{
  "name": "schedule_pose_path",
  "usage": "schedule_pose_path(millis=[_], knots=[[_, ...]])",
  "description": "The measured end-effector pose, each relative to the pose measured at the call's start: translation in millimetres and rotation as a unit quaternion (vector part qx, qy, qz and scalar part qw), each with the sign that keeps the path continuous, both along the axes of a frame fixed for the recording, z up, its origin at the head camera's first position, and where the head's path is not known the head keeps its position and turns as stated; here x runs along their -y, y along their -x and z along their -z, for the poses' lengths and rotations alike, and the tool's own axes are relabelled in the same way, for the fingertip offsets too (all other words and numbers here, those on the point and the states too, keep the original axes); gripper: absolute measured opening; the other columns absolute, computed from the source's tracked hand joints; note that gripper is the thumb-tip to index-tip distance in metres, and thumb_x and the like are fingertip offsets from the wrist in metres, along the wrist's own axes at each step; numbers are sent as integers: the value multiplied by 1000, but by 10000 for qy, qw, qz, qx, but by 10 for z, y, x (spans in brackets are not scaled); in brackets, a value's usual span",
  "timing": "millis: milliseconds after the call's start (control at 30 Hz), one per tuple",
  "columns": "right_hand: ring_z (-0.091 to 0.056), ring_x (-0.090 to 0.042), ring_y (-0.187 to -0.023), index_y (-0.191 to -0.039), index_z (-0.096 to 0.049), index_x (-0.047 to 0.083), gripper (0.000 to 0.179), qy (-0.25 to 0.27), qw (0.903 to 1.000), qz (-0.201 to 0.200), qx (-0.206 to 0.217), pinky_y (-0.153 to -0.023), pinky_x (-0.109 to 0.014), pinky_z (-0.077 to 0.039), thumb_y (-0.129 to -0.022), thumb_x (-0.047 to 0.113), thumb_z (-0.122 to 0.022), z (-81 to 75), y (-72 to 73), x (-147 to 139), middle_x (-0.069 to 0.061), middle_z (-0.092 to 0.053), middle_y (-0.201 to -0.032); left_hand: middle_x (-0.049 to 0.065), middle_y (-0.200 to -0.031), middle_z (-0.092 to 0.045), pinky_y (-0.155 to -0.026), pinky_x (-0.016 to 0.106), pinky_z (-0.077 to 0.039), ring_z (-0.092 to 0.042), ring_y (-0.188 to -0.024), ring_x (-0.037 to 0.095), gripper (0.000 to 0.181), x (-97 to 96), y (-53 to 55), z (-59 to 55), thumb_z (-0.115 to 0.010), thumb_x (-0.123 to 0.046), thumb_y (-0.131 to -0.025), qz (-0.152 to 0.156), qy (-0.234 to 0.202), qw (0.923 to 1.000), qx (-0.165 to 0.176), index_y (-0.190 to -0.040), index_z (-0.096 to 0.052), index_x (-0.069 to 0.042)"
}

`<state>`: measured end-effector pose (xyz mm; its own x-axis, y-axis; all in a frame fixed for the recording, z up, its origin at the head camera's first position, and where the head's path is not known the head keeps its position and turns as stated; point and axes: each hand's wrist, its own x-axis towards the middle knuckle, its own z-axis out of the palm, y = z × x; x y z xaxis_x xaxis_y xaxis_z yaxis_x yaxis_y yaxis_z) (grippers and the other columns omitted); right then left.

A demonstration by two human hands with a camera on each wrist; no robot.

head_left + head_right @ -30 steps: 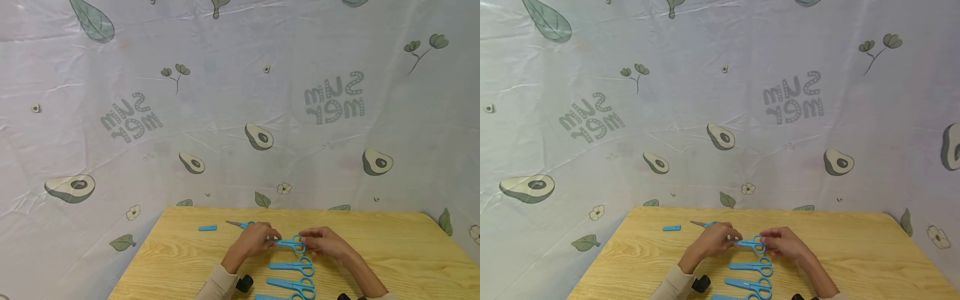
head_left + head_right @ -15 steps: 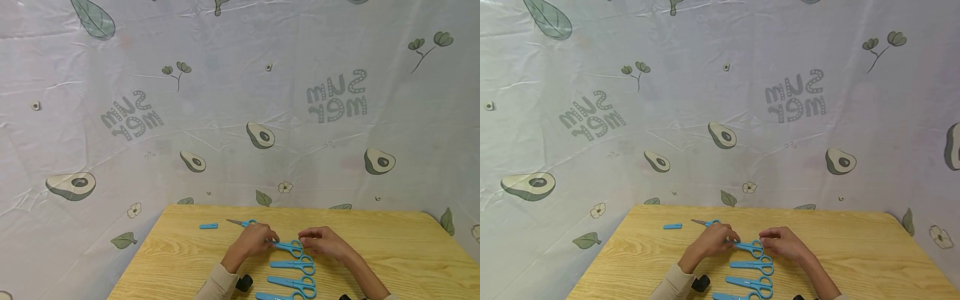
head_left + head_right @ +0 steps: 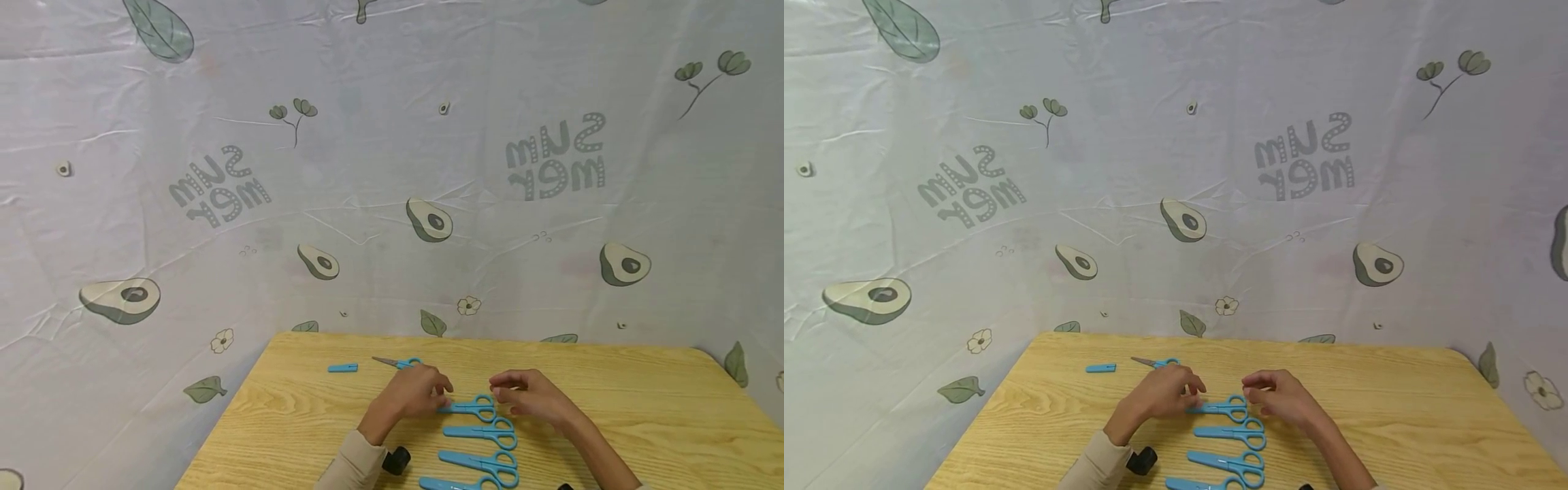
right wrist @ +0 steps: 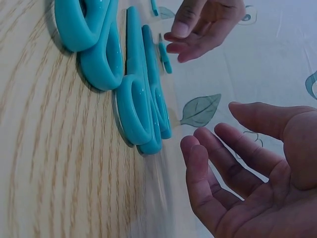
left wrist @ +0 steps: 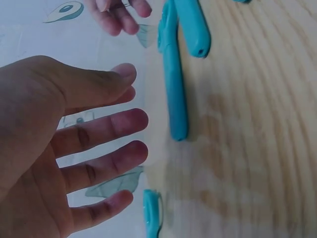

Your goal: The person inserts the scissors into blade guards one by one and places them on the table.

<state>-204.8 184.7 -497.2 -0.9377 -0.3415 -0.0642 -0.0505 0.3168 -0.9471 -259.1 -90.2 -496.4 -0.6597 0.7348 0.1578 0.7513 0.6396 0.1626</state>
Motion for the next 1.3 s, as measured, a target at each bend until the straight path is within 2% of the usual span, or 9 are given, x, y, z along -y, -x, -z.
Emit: schedule_pose_path(millis=[367,567,667,900,1033,1167,1300], knots=[[-63,-38,-113,-134,-53,-12,50,-218,9993,-10,-306,-85,-48,-57,-100,25,-61,-6,23,67,-29,-59,-129,-8,-107,-69,-74,23,-53,-63,-90,6,31,188,-19,-100,-70,-41,-93,-369,-126,9988,297,-118,-73,-24],[-64,-30,-110,-129,-61,-3,45,-898,9922,210,-843,-81,-35,-57,-98,29,-64,1,19,123,-19,-64,-126,-6,-114,-69,-81,27,-54,-65,-98,11,37,287,9,-126,-67,-44,-94,-413,-273,9981,377,-122,-72,-22],[-64,-30,-109,-127,-63,0,43,-1208,9864,249,-1084,-79,-35,-57,-97,30,-66,-7,-1,157,-17,-66,-124,-6,-120,-68,-86,30,-54,-65,-105,15,40,345,26,-118,-66,-46,-94,-366,-393,9979,356,-124,-71,-20],[-63,-34,-112,-128,-63,1,44,-1549,9771,176,-1446,-84,-40,-57,-97,32,-65,-15,25,239,-17,-65,-126,-4,-133,-63,-95,39,-53,-61,-119,18,47,542,40,-110,-62,-51,-95,-514,-419,9974,288,-131,-66,-21],[-63,-35,-111,-131,-61,2,49,-1696,9703,93,-1721,-85,-47,-55,-98,38,-62,-38,95,299,-19,-63,-130,-1,-139,-58,-99,46,-50,-58,-124,23,54,685,37,-117,-59,-57,-94,-714,-489,9959,268,-135,-63,-21],[-67,-33,-103,-135,-57,-1,53,-1777,9625,-90,-2047,-85,-53,-55,-99,38,-61,-51,185,379,-25,-60,-132,1,-145,-54,-103,49,-47,-54,-130,26,60,815,56,-83,-59,-59,-93,-913,-628,9931,393,-139,-59,-20],[-63,-40,-112,-138,-55,0,57,-1948,9550,-121,-2232,-89,-57,-52,-98,41,-62,-55,282,476,-25,-57,-136,3,-147,-52,-105,51,-45,-51,-134,29,64,935,91,-44,-58,-60,-94,-1000,-681,9918,418,-141,-57,-18]])
